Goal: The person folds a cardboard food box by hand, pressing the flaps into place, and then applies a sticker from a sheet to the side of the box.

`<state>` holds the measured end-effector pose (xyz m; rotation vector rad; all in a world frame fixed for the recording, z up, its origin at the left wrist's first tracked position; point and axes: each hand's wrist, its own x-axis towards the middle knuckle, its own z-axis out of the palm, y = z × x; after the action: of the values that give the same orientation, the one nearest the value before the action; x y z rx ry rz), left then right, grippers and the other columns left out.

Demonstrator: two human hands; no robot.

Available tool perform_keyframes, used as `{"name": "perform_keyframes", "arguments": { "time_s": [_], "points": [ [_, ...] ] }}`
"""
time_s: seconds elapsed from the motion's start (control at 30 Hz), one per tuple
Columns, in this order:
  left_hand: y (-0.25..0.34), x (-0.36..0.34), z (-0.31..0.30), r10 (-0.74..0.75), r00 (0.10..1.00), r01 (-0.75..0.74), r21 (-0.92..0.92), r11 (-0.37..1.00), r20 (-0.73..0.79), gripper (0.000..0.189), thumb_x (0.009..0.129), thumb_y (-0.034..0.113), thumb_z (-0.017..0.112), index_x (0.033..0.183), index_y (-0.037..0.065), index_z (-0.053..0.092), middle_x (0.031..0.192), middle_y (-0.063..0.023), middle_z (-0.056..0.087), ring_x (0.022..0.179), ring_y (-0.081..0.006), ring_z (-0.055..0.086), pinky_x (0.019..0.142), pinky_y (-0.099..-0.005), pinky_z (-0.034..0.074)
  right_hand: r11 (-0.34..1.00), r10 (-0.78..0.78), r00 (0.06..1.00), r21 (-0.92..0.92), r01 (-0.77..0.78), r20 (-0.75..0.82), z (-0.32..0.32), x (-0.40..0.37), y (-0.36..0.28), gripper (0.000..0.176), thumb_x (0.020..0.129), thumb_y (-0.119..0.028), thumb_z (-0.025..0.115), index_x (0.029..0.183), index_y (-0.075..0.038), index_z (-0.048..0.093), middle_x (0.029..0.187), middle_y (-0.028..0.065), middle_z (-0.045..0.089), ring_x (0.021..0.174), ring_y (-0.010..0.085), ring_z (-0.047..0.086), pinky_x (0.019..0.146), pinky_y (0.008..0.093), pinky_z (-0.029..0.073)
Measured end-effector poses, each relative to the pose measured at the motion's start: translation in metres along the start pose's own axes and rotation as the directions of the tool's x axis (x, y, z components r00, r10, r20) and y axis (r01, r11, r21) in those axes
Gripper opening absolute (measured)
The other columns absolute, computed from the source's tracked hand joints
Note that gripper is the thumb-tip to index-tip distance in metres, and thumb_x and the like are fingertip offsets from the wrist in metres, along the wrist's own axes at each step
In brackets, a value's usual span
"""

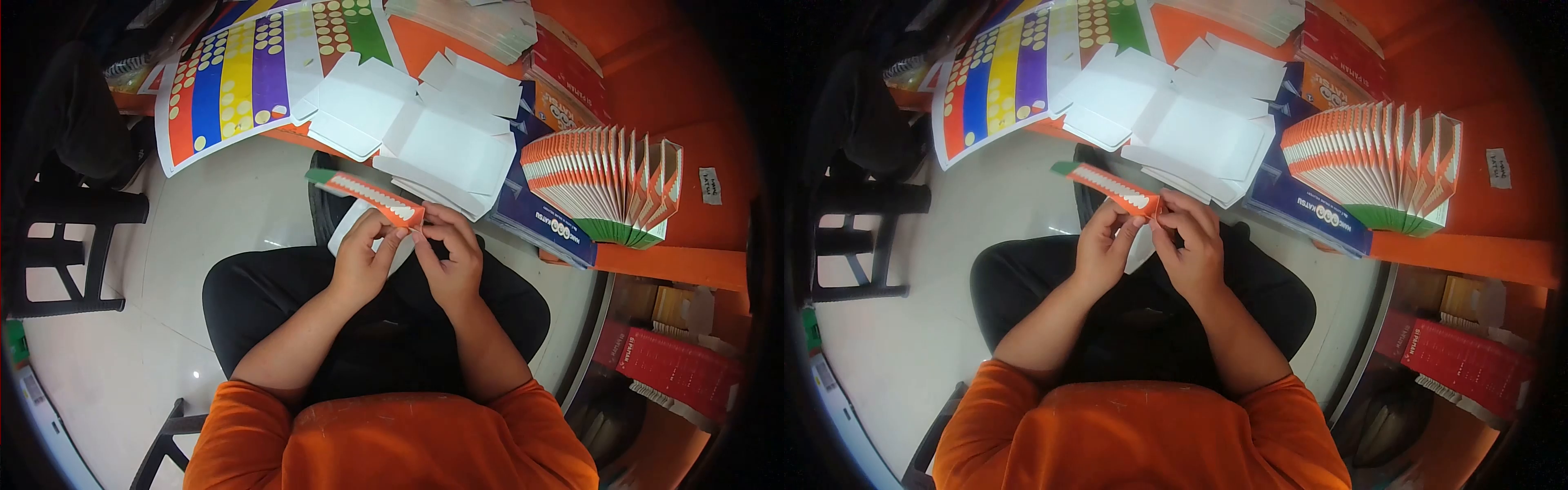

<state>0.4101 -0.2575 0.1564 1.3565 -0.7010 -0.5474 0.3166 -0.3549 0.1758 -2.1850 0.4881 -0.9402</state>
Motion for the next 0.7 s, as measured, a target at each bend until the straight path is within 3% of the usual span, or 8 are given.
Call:
{"name": "perform_keyframes", "arguments": {
  "time_s": [0.23, 0.37, 0.47, 0.53, 0.7],
  "points": [
    [0.008, 0.000, 0.001, 0.142, 0.990, -0.141, 0.098, 0.985, -0.002, 0.014, 0.083, 0.002, 0.055, 0.097, 0.000, 0.058, 0.091, -0.0105, 0.056, 0.077, -0.0203, 0.058, 0.069, -0.0272, 0.046, 0.999, 0.028, 0.998, -0.037, -0.031, -0.061, 0.000, 0.000, -0.007, 0.014, 0.068, 0.001, 0.068, 0.075, -0.003, 0.058, 0.095, 0.0072, 0.060, 0.083, 0.0215, 0.057, 0.074, 0.0302, 0.043],
    [0.009, 0.000, 0.002, 0.095, 0.995, -0.093, 0.077, 0.993, -0.028, 0.014, 0.082, 0.002, 0.056, 0.096, 0.000, 0.059, 0.089, -0.0109, 0.056, 0.078, -0.0215, 0.058, 0.069, -0.0279, 0.045, 0.999, 0.040, 0.999, -0.011, -0.040, -0.013, -0.004, 0.001, -0.006, 0.013, 0.068, 0.000, 0.068, 0.075, -0.004, 0.058, 0.094, 0.0058, 0.058, 0.082, 0.0208, 0.056, 0.075, 0.0300, 0.041],
    [0.007, -0.001, -0.002, 0.135, 0.991, -0.133, 0.193, 0.972, 0.004, 0.015, 0.082, 0.001, 0.056, 0.096, 0.001, 0.059, 0.088, -0.0110, 0.056, 0.078, -0.0225, 0.058, 0.068, -0.0284, 0.045, 0.998, 0.035, 0.999, -0.044, -0.035, 0.011, -0.003, 0.000, -0.006, 0.013, 0.068, -0.001, 0.068, 0.076, -0.005, 0.059, 0.094, 0.0052, 0.057, 0.082, 0.0204, 0.056, 0.076, 0.0297, 0.040],
    [0.014, -0.001, -0.003, 0.280, 0.957, -0.288, 0.325, 0.901, 0.074, 0.016, 0.082, 0.000, 0.056, 0.097, 0.001, 0.060, 0.088, -0.0109, 0.056, 0.078, -0.0233, 0.057, 0.068, -0.0284, 0.044, 0.997, 0.043, 0.999, -0.058, -0.043, -0.002, -0.003, -0.001, -0.006, 0.012, 0.068, -0.001, 0.068, 0.076, -0.006, 0.059, 0.094, 0.0051, 0.057, 0.082, 0.0202, 0.056, 0.076, 0.0296, 0.039],
    [0.011, -0.002, -0.004, 0.151, 0.985, -0.161, 0.142, 0.977, 0.083, 0.017, 0.082, 0.000, 0.056, 0.098, 0.000, 0.061, 0.087, -0.0103, 0.059, 0.076, -0.0208, 0.058, 0.067, -0.0273, 0.045, 0.996, 0.076, 0.996, 0.040, -0.074, -0.051, -0.006, 0.000, -0.008, 0.014, 0.066, 0.000, 0.069, 0.075, -0.006, 0.059, 0.090, 0.0056, 0.058, 0.080, 0.0202, 0.056, 0.074, 0.0284, 0.040]
  ]
}}
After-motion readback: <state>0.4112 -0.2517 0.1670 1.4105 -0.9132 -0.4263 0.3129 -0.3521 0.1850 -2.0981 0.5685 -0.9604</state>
